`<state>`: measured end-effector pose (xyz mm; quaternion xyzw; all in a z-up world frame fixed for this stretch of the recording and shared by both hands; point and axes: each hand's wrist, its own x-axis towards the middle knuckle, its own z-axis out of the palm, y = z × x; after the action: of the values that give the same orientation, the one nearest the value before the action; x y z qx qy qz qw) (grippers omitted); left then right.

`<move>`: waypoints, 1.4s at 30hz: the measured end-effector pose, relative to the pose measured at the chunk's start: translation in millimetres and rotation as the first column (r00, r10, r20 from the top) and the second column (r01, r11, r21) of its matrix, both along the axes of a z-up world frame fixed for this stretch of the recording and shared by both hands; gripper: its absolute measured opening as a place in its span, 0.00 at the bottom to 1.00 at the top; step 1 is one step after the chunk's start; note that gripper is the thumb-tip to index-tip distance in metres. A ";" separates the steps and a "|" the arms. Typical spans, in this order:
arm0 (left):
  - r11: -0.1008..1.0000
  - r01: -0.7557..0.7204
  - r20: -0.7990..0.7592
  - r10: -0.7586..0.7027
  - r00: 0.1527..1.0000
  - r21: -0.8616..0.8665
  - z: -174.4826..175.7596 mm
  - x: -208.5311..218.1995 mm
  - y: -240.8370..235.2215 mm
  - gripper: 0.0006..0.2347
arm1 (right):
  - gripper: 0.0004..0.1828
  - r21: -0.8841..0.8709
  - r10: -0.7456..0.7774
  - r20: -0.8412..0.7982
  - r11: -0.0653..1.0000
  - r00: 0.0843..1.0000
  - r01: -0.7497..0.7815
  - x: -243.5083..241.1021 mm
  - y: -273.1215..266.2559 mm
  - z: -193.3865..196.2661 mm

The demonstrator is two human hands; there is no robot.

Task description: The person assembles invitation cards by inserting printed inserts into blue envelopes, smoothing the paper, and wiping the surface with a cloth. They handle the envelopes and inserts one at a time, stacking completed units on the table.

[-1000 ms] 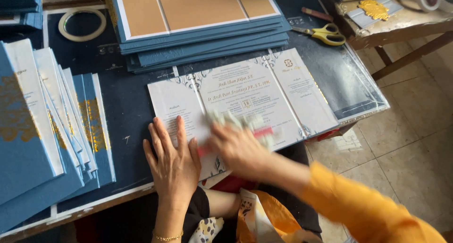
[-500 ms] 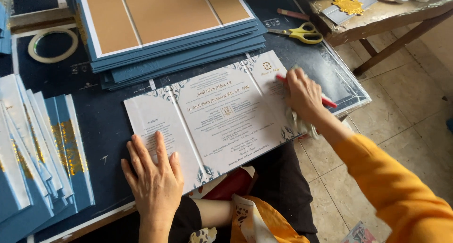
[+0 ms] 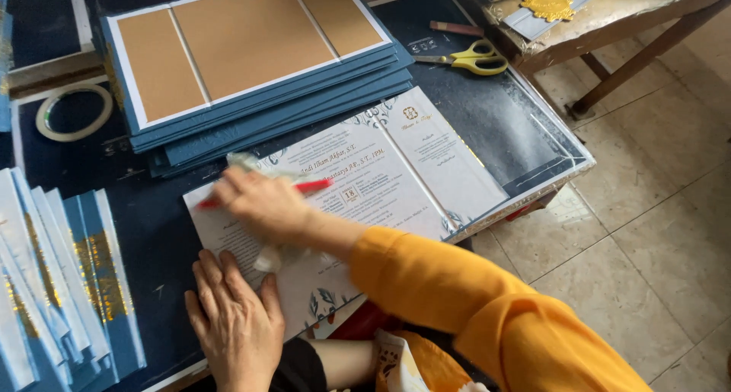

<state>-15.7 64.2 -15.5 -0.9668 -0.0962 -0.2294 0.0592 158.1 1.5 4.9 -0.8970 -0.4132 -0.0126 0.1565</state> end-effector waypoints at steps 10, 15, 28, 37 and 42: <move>0.999 -0.016 -0.009 0.016 1.000 -0.029 3.1 1.4 -6.2 0.27 | 0.13 -0.086 -0.683 0.155 0.711 0.714 0.698 102.5 -253.0 -9.2; 0.999 -0.017 0.028 0.016 0.999 0.037 6.6 2.7 -7.5 0.25 | 0.09 -0.123 -0.397 0.622 0.801 0.675 0.585 -23.7 -143.2 -22.2; 0.996 0.009 -0.050 -0.013 0.999 -0.086 7.4 0.1 -6.1 0.27 | 0.18 -0.098 -0.574 0.366 0.759 0.733 0.643 -58.5 -323.0 -20.5; 0.999 0.021 0.009 -0.020 1.000 -0.025 4.6 -2.6 -5.8 0.26 | 0.24 -0.224 -0.297 0.601 0.828 0.742 0.513 -134.4 -137.9 -24.0; 0.990 0.056 -0.048 -0.063 0.997 -0.128 1.0 -1.2 -1.3 0.25 | 0.72 -0.359 0.097 -0.133 0.923 0.986 -0.139 -117.1 -94.9 11.1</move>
<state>-16.8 62.8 -14.5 -0.9766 -0.0802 -0.1996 -0.0064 41.0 -93.4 16.0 -0.8831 -0.4520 0.1250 0.0099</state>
